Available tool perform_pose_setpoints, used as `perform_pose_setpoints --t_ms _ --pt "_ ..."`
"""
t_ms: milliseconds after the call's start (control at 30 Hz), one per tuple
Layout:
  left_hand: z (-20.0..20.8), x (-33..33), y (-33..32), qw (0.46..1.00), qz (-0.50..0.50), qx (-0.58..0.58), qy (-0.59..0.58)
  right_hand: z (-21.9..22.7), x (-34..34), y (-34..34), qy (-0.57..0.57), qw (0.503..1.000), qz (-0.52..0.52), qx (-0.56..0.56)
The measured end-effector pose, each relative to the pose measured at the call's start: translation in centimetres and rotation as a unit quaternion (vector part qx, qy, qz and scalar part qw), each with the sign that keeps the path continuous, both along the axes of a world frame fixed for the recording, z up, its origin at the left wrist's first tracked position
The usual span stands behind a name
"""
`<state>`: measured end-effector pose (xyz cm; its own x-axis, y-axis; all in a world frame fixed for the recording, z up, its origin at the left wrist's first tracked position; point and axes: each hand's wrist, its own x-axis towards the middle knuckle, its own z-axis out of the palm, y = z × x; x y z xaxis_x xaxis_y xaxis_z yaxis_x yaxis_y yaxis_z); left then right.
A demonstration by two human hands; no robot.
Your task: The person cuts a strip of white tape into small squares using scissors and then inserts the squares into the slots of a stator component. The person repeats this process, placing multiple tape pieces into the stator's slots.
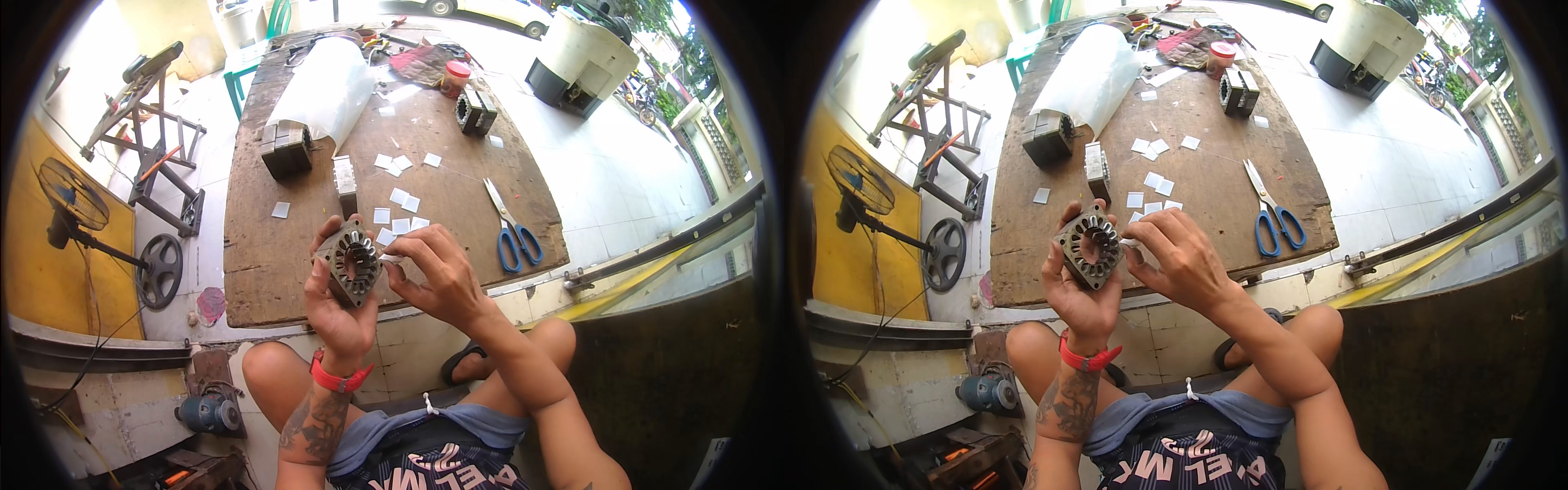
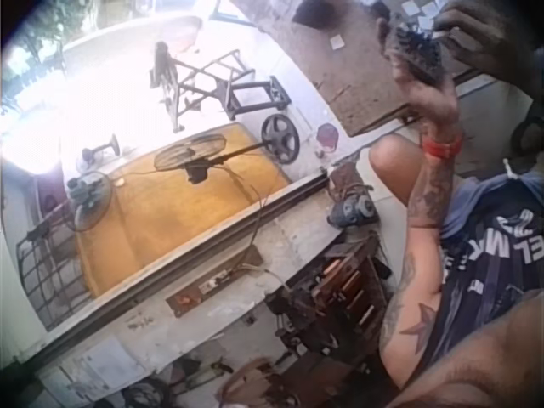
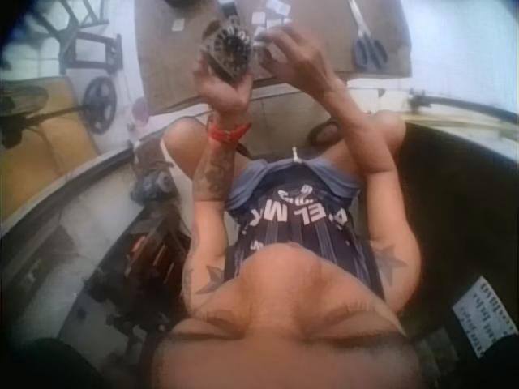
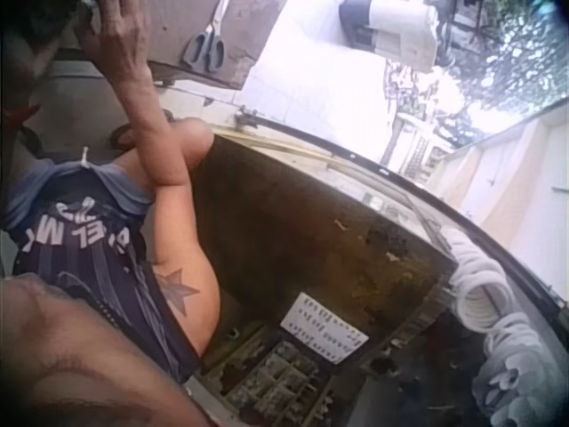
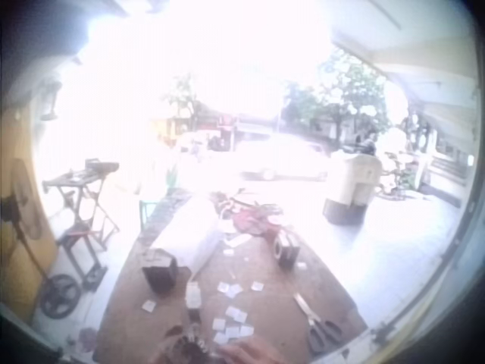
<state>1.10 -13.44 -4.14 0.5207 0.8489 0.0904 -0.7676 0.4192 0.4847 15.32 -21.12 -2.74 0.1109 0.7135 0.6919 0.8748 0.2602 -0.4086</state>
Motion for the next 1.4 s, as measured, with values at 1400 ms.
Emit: perform_pose_setpoints --t_ms 1400 --pt "0.7 -0.4 1.0 0.991 -0.05 -0.074 -0.1 -0.2 4.3 -1.0 0.371 0.926 -0.067 0.002"
